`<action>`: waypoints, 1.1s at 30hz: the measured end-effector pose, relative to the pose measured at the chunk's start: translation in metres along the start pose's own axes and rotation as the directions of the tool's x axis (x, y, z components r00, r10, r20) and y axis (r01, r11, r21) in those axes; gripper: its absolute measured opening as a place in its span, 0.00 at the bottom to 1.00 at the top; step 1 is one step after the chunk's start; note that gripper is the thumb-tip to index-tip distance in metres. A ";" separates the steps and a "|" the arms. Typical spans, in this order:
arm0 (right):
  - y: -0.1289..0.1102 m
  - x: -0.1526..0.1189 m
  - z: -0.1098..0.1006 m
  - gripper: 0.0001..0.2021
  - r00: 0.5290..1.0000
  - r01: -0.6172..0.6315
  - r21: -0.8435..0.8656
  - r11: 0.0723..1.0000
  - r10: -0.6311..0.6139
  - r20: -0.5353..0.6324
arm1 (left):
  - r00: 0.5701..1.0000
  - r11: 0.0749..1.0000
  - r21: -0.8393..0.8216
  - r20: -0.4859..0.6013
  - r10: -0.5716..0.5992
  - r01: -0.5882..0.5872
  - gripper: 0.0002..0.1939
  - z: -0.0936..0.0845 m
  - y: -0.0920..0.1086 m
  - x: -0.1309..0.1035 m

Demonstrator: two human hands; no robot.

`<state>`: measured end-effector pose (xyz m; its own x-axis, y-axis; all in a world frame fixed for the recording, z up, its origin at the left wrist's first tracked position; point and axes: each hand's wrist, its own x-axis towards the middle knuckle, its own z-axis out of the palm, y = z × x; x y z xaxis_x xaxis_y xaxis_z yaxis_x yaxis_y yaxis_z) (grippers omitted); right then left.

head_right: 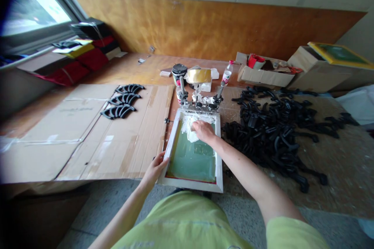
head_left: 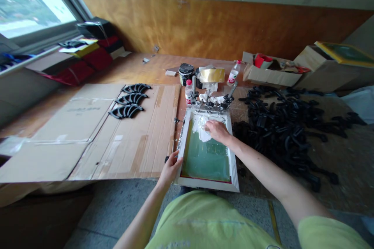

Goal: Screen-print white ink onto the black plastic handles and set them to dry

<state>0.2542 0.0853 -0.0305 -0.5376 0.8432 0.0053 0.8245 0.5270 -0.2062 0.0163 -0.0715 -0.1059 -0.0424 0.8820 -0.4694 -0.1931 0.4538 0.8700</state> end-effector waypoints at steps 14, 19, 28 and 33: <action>0.003 -0.029 0.009 0.13 0.976 0.191 0.031 0.981 -0.187 -0.113 | 0.999 0.997 0.079 -0.033 0.017 -0.014 0.36 0.001 0.003 -0.003; 0.007 -0.037 0.008 0.11 0.972 0.227 0.101 0.969 -0.219 -0.080 | 0.999 0.998 0.058 -0.038 -0.003 0.005 0.38 0.003 0.013 -0.009; 0.068 0.027 -0.068 0.22 0.898 -0.273 0.190 0.943 0.320 -0.300 | 0.994 0.994 0.019 0.017 0.106 -0.107 0.29 0.014 0.116 -0.035; 0.105 -0.028 -0.035 0.14 0.763 -0.518 0.324 0.792 0.599 -0.243 | 0.876 0.858 -0.193 -0.022 0.481 -0.476 0.22 0.046 0.176 -0.006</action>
<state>0.3617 0.1206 -0.0183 0.1263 0.9849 0.1187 0.8742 -0.0539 -0.4826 0.0280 0.0094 0.0572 -0.1518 0.9884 0.0041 -0.3343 -0.0552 0.9408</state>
